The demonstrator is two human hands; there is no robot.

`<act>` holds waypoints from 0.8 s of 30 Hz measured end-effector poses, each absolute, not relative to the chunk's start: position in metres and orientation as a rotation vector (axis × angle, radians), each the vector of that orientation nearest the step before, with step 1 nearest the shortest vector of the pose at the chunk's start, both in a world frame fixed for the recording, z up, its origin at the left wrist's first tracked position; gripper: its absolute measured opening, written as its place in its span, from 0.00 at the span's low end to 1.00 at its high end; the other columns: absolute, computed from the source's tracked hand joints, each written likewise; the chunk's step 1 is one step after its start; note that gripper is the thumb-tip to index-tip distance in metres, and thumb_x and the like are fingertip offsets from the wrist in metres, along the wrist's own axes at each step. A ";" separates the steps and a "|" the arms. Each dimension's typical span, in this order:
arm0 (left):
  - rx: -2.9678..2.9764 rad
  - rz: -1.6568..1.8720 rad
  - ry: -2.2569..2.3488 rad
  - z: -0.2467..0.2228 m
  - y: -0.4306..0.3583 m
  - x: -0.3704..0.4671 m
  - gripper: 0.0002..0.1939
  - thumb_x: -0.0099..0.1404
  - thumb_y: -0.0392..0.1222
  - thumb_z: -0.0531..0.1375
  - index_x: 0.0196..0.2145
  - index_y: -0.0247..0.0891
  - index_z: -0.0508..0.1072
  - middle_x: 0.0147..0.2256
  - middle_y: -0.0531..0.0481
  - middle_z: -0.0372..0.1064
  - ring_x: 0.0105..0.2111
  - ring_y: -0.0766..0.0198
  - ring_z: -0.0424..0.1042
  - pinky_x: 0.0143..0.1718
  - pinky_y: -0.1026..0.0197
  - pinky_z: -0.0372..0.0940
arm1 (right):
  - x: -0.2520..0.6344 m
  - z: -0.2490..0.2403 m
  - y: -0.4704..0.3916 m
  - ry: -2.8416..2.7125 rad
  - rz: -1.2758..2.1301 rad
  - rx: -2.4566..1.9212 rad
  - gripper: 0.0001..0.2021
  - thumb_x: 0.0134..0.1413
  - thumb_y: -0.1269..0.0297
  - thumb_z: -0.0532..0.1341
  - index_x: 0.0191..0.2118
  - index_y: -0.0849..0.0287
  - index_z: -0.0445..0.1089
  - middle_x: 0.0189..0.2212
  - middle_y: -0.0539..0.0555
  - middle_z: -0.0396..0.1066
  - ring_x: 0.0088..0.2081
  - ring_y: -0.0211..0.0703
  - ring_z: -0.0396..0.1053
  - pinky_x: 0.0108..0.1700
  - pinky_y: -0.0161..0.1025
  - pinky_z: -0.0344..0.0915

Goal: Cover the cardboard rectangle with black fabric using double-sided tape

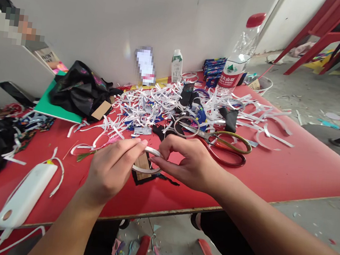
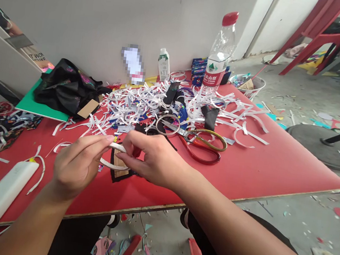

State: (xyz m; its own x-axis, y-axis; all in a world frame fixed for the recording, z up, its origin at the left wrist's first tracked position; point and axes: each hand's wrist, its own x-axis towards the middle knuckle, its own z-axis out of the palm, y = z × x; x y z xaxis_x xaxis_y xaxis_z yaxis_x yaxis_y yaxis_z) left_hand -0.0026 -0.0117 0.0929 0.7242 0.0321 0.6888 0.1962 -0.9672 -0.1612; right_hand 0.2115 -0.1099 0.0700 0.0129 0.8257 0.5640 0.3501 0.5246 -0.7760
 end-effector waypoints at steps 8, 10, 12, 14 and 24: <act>-2.731 -1.159 -0.236 0.095 -0.012 0.001 0.18 0.69 0.22 0.65 0.55 0.31 0.77 0.45 0.40 0.81 0.44 0.57 0.83 0.46 0.58 0.76 | 0.211 0.069 -0.109 -1.609 0.331 -0.956 0.03 0.69 0.69 0.67 0.46 0.56 0.76 0.37 0.50 0.83 0.35 0.37 0.79 0.39 0.33 0.72; -2.738 -1.121 -0.203 0.095 -0.011 0.000 0.19 0.69 0.23 0.66 0.56 0.31 0.77 0.46 0.39 0.81 0.45 0.56 0.83 0.47 0.57 0.76 | 0.211 0.069 -0.109 -1.606 0.392 -1.023 0.03 0.68 0.67 0.68 0.44 0.56 0.74 0.32 0.49 0.80 0.31 0.37 0.76 0.36 0.33 0.70; -2.739 -1.068 -0.163 0.095 -0.010 -0.001 0.19 0.69 0.23 0.66 0.56 0.30 0.77 0.46 0.38 0.81 0.45 0.55 0.83 0.47 0.56 0.76 | 0.212 0.070 -0.110 -1.633 0.463 -1.077 0.05 0.67 0.66 0.69 0.40 0.56 0.72 0.30 0.47 0.77 0.29 0.36 0.73 0.33 0.33 0.68; -2.731 -1.064 -0.162 0.095 -0.008 -0.001 0.19 0.69 0.23 0.66 0.56 0.30 0.77 0.46 0.37 0.81 0.45 0.55 0.83 0.47 0.55 0.76 | 0.212 0.070 -0.109 -1.639 0.498 -1.091 0.09 0.66 0.65 0.69 0.36 0.56 0.69 0.29 0.47 0.75 0.28 0.35 0.70 0.32 0.34 0.66; -2.661 -1.145 -0.197 0.099 -0.012 0.001 0.19 0.68 0.23 0.67 0.54 0.35 0.78 0.43 0.42 0.83 0.42 0.57 0.83 0.48 0.58 0.76 | 0.201 0.071 -0.105 -1.349 0.452 -1.032 0.02 0.64 0.67 0.72 0.41 0.56 0.83 0.38 0.53 0.85 0.39 0.42 0.81 0.44 0.38 0.75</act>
